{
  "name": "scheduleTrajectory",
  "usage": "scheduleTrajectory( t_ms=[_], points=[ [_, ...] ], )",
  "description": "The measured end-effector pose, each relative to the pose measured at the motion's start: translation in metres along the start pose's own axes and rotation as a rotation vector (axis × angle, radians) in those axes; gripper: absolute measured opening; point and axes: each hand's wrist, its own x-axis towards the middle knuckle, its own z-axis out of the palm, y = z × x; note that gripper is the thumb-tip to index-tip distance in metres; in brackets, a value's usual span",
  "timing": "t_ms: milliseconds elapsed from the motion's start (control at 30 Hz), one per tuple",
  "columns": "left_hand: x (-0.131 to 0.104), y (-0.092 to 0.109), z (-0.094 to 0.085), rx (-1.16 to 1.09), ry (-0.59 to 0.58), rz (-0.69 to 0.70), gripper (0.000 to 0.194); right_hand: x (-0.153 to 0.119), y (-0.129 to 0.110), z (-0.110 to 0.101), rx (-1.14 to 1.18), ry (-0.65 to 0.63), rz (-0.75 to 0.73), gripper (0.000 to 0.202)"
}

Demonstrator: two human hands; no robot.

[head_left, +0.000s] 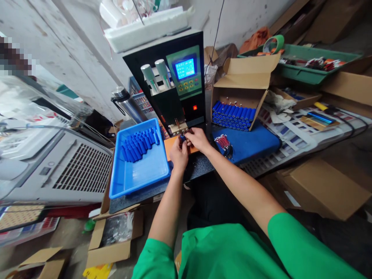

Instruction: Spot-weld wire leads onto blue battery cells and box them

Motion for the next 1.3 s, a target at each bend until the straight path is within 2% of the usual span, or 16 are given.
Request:
scheduleTrajectory(
  t_ms=[300,533,667,800,900,967,1133,1300],
  points=[
    [0.000,0.000,0.000,0.013,-0.002,-0.003,0.032,-0.002,0.006,-0.004,0.020,-0.034,0.011,0.034],
    [0.000,0.002,-0.001,0.006,-0.012,0.002,0.026,-0.013,0.002,-0.014,-0.027,-0.032,-0.032,0.026],
    [0.000,-0.002,-0.002,-0.017,-0.028,0.027,0.026,-0.019,0.008,-0.017,-0.070,-0.062,-0.129,0.021],
    [-0.002,-0.004,-0.004,-0.010,-0.048,0.035,0.028,-0.031,0.012,-0.019,-0.282,0.019,-0.375,0.014],
    [-0.003,-0.006,-0.004,-0.010,-0.056,0.030,0.030,-0.041,0.004,-0.022,-0.563,0.120,-0.597,0.011],
    [-0.003,-0.007,-0.003,-0.013,-0.062,0.036,0.032,-0.045,-0.005,-0.022,-0.748,0.145,-0.684,0.013],
    [-0.003,-0.010,-0.003,-0.016,-0.048,0.074,0.034,-0.042,-0.015,-0.018,-1.028,0.020,-0.716,0.022],
    [-0.004,-0.011,-0.004,-0.009,-0.050,0.098,0.034,-0.038,-0.009,-0.017,-1.079,-0.003,-0.660,0.023]
  ],
)
